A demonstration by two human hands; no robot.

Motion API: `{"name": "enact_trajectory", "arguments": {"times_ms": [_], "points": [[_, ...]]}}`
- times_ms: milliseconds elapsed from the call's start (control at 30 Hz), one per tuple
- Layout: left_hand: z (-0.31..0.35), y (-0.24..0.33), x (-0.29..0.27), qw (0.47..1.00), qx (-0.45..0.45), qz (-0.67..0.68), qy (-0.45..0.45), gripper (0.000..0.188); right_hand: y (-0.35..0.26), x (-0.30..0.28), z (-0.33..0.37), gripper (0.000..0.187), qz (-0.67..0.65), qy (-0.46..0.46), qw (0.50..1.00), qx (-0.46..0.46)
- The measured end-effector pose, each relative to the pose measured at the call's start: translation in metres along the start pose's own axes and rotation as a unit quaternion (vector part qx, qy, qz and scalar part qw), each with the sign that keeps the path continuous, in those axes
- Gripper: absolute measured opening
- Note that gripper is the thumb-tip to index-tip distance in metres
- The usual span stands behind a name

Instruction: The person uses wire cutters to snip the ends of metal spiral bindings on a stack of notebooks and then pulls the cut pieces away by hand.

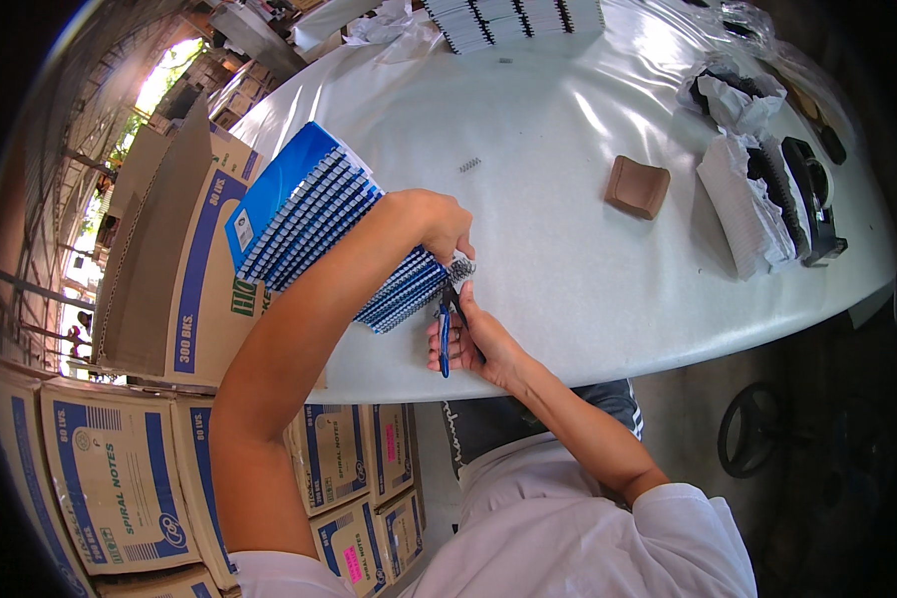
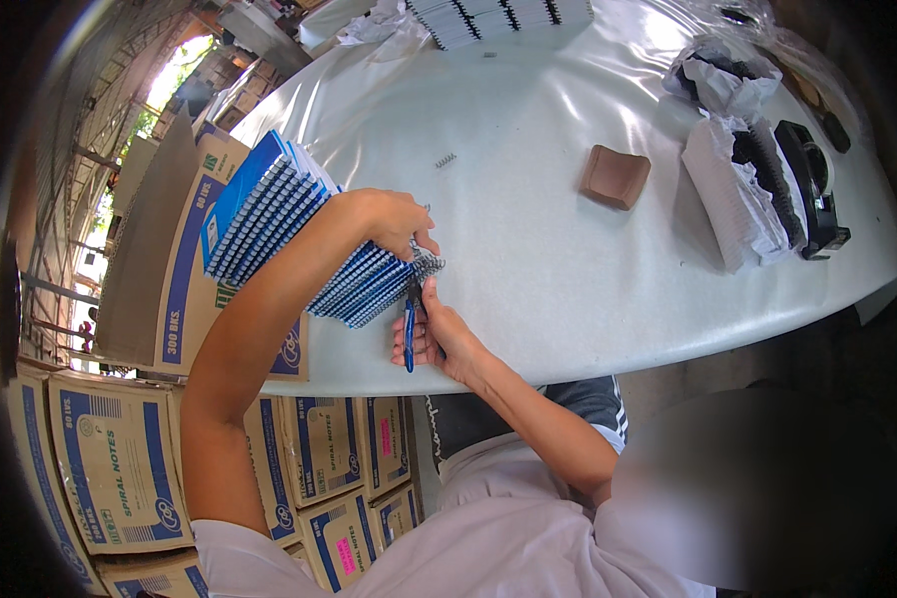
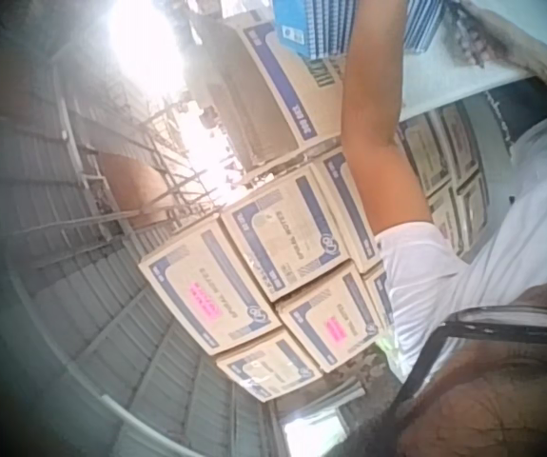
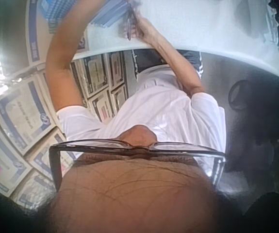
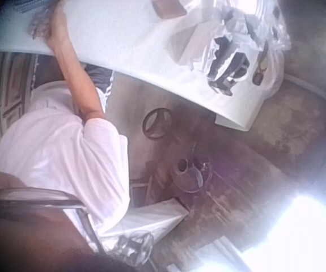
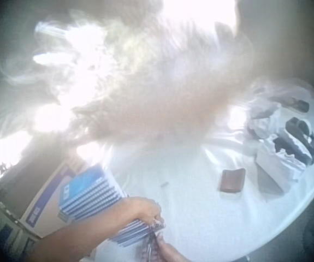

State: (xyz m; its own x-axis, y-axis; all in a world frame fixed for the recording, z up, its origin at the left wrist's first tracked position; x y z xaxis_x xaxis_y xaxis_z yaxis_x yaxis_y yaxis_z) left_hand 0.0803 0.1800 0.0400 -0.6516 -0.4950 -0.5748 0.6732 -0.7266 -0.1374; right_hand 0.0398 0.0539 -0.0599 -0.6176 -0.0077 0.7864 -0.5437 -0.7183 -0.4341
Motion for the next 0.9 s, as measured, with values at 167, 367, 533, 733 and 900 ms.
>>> {"name": "enact_trajectory", "arguments": {"times_ms": [167,367,533,733,900], "points": [[-0.001,0.001,0.000,1.000,0.003,-0.004,0.001,0.045,0.003,0.003,-0.008,0.077,-0.054,-0.045,0.997,0.008],[-0.003,-0.001,0.001,1.000,0.006,-0.001,0.004,0.045,0.007,0.000,-0.002,0.076,-0.033,-0.046,0.998,0.019],[0.001,0.001,0.000,1.000,-0.005,-0.002,0.000,0.045,0.006,-0.008,-0.002,0.084,0.001,0.017,1.000,0.017],[-0.001,0.000,-0.001,1.000,-0.003,-0.001,0.006,0.046,0.006,-0.008,0.000,0.084,0.002,0.013,1.000,0.022],[-0.001,-0.001,0.000,1.000,0.003,0.005,0.004,0.046,0.005,-0.005,0.003,0.083,0.003,0.014,1.000,0.023]]}}
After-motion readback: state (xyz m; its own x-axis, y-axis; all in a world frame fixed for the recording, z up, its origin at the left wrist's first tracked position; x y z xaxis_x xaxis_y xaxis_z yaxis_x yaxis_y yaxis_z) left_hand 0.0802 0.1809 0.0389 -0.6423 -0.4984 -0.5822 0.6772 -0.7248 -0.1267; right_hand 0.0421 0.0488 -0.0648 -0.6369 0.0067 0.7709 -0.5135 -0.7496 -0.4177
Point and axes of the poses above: each hand's wrist, its own z-axis away from the middle knuckle, its own x-axis out of the palm, y = z × x, the point moved 10 cm from there along -z, towards the middle knuckle, and after that the axes turned 2 degrees about y, right-handed, at the moved point
